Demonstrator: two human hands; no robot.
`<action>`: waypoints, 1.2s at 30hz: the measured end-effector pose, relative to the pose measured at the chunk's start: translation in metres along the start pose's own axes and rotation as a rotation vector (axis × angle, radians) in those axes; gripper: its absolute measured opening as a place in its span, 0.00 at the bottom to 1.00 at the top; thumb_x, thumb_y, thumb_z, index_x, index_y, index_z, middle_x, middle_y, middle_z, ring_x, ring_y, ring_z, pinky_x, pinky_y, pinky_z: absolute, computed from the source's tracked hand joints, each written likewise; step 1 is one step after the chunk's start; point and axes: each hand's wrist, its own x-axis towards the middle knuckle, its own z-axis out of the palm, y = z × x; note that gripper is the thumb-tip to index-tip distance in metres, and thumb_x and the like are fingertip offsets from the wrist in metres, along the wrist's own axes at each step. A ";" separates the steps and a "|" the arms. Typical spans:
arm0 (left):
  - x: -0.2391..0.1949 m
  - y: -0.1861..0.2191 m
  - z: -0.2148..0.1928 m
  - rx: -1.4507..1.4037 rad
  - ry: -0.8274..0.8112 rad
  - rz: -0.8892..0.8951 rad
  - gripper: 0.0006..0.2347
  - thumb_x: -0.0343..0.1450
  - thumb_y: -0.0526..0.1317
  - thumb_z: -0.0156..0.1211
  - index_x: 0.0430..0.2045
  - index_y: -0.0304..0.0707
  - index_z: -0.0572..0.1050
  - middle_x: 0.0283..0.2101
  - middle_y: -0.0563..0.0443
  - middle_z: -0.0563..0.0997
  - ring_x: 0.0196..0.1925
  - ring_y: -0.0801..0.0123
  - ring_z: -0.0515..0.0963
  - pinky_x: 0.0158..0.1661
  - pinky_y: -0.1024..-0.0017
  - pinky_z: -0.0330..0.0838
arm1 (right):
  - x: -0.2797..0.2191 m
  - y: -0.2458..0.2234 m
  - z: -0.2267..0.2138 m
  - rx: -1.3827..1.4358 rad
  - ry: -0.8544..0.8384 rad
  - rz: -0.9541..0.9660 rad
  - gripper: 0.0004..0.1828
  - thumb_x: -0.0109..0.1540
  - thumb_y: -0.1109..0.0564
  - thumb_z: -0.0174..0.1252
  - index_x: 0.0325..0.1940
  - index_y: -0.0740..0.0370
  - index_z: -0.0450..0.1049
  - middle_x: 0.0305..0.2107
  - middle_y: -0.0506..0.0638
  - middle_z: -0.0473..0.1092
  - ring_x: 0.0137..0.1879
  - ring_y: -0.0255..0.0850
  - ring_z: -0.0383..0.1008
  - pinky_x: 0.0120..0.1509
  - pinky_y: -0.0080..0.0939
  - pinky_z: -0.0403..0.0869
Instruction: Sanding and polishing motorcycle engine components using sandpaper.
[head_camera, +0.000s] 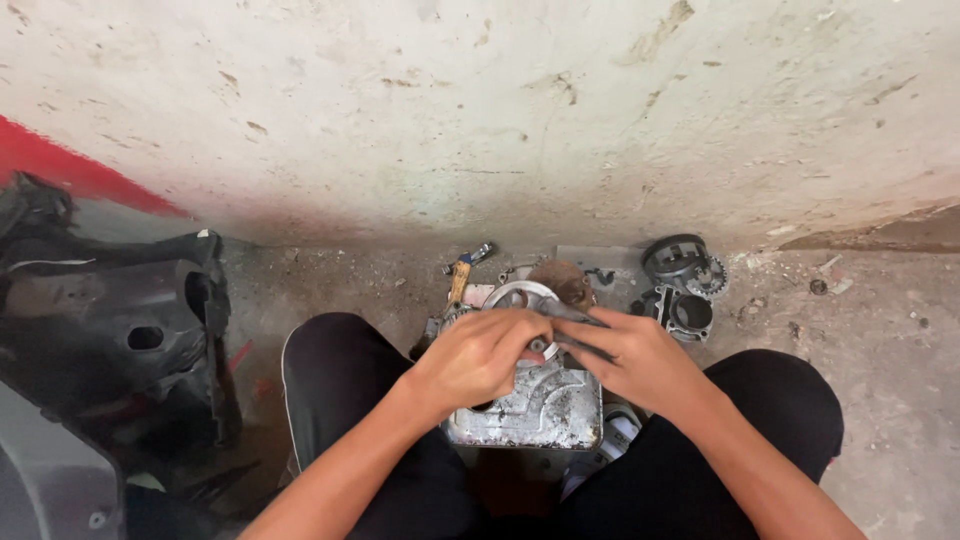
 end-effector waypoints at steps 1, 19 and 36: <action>-0.004 -0.002 0.002 0.000 0.000 0.000 0.13 0.65 0.26 0.65 0.40 0.30 0.70 0.37 0.41 0.80 0.41 0.48 0.82 0.42 0.58 0.78 | 0.003 0.000 0.001 0.000 0.000 0.000 0.18 0.56 0.59 0.66 0.51 0.57 0.82 0.34 0.56 0.76 0.35 0.54 0.80 0.37 0.45 0.78; -0.020 -0.008 0.000 -0.115 0.393 -0.496 0.08 0.72 0.22 0.56 0.41 0.30 0.75 0.35 0.44 0.84 0.36 0.60 0.88 0.37 0.67 0.82 | 0.002 -0.040 0.056 0.103 0.244 0.505 0.26 0.58 0.59 0.69 0.62 0.52 0.78 0.28 0.54 0.76 0.30 0.39 0.71 0.33 0.42 0.72; -0.028 -0.006 -0.027 -0.148 0.263 -0.402 0.10 0.74 0.38 0.64 0.46 0.31 0.76 0.46 0.40 0.83 0.44 0.51 0.86 0.44 0.64 0.81 | 0.022 -0.033 0.068 1.220 0.312 0.715 0.25 0.60 0.67 0.59 0.63 0.73 0.73 0.50 0.59 0.77 0.48 0.43 0.80 0.48 0.45 0.80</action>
